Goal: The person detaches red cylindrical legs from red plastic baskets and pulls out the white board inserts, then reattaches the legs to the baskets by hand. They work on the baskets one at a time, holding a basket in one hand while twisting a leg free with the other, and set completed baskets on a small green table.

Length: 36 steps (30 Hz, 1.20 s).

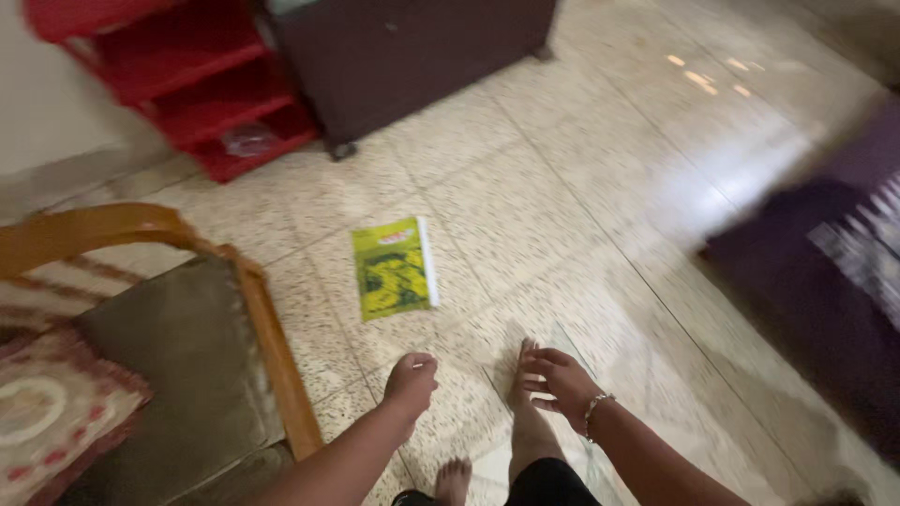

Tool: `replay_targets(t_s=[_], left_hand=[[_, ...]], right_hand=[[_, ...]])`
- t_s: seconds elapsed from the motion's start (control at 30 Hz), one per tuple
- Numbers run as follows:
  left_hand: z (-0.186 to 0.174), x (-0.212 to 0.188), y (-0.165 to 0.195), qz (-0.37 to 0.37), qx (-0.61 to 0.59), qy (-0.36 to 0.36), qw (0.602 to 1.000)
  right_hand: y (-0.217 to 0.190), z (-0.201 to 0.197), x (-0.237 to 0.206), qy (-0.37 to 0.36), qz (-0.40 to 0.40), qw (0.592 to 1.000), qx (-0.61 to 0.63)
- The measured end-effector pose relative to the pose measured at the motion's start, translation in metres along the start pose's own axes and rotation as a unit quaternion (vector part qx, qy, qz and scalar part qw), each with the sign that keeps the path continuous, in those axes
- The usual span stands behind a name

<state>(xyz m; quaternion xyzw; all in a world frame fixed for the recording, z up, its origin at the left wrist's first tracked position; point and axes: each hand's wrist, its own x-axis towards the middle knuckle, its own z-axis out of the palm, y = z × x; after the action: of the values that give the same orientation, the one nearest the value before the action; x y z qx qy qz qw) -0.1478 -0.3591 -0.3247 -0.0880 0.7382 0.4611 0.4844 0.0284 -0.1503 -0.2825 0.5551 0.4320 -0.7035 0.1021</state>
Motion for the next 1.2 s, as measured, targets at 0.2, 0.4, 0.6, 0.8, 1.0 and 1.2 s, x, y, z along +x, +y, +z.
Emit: replay_targets(t_s=[0.2,0.4,0.6,0.8,1.0,1.2], left_hand=[[-0.024,0.014,0.034,-0.009,-0.089,0.088,0.992],[-0.028,0.033,0.081,0.032,-0.102,0.127,0.986],[-0.05,0.08,0.102,0.018,-0.103,0.142,0.984],[-0.076,0.176,0.08,0.135,-0.046,0.178,0.974],[-0.1,0.242,0.05,0.062,0.029,0.194,0.979],[-0.092,0.322,0.006,0.039,0.026,0.234,0.971]], right_hand=[[-0.069,0.023,0.066,-0.062,0.017,0.996,-0.057],[-0.139,0.038,0.101,-0.143,-0.017,0.981,-0.13],[-0.174,0.064,0.13,-0.118,-0.005,0.988,-0.104],[-0.176,0.108,0.162,-0.081,-0.007,0.991,-0.104],[-0.167,0.151,0.206,-0.056,-0.005,0.991,-0.12],[-0.141,0.177,0.294,-0.061,0.019,0.99,-0.126]])
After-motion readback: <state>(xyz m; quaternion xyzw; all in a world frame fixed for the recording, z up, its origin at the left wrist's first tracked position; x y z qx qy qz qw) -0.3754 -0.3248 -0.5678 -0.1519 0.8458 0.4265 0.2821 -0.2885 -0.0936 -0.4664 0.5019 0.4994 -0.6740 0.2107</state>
